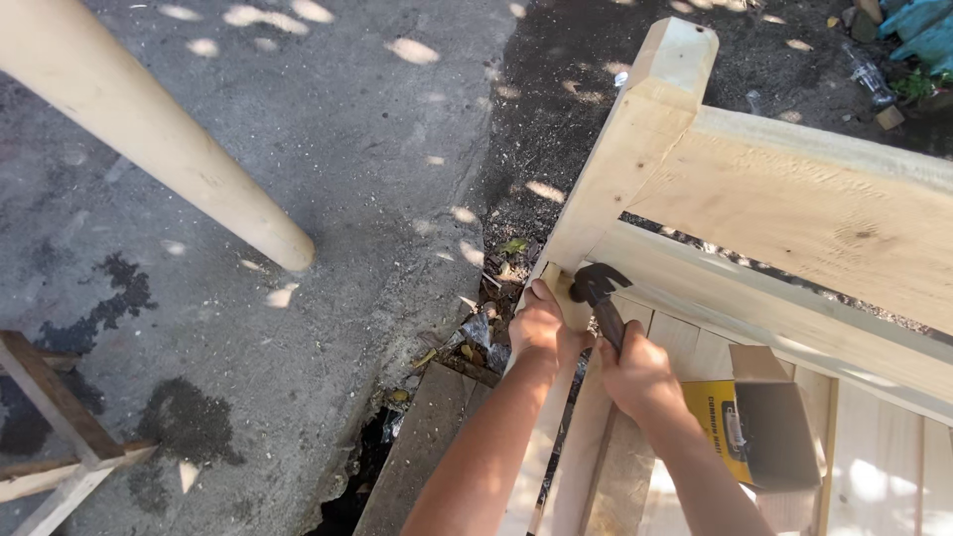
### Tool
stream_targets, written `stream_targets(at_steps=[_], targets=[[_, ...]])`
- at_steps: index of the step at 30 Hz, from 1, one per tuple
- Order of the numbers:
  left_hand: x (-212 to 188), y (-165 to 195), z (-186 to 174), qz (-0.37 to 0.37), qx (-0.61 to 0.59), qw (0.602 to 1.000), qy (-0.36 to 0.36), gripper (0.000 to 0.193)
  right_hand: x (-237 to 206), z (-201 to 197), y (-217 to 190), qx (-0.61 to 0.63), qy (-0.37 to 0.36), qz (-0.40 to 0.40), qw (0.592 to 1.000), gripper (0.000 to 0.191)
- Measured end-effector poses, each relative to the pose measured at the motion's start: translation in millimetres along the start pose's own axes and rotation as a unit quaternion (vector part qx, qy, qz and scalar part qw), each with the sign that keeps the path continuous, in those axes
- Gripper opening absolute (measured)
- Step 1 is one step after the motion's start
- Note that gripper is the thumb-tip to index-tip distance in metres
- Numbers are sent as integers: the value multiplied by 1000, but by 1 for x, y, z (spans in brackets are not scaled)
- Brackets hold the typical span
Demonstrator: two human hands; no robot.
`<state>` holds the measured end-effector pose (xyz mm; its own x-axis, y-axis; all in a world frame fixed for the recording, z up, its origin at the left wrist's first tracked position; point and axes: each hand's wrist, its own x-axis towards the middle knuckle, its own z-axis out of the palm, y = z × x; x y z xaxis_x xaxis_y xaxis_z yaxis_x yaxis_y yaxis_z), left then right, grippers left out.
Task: The person hammers nails into a large wooden slatted frame outdoors, holding each nail in place with one hand while driving it with a claw hammer. They take nails from an open cardboard box, reposition along the slats, and use a small wood block at times while continuing to fasten boards across the structure.
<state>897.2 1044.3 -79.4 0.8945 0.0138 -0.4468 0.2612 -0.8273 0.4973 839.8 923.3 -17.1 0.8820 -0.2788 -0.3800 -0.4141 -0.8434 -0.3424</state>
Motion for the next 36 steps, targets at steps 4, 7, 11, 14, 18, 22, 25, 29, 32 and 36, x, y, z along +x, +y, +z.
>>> stream_targets(at_steps=[4,7,11,14,18,22,25,29,32,36], targets=[[1,-4,2,18,-13,1000,-2,107,-9,-8,14,37,27,13,999,37],[13,-14,21,22,-15,999,-18,105,-12,1,18,22,38,19,999,39],[35,-37,43,90,20,995,28,81,10,22,0,13,28,-12,999,36],[39,-62,44,169,-154,973,0,112,16,15,-2,1,24,-7,1000,38],[36,-85,39,71,-206,974,-63,96,-10,-13,9,121,-35,65,990,36],[40,-99,39,48,-168,982,-78,86,-45,-5,13,295,5,52,954,31],[41,-101,43,211,2,977,-18,47,-48,20,9,224,47,30,973,34],[35,-94,40,91,-205,974,7,40,-18,47,-7,130,72,22,989,37],[30,-90,30,25,-266,964,19,41,-4,50,-16,42,93,-13,995,37],[29,-91,20,53,-254,955,145,36,-21,42,-6,124,122,-29,984,40]])
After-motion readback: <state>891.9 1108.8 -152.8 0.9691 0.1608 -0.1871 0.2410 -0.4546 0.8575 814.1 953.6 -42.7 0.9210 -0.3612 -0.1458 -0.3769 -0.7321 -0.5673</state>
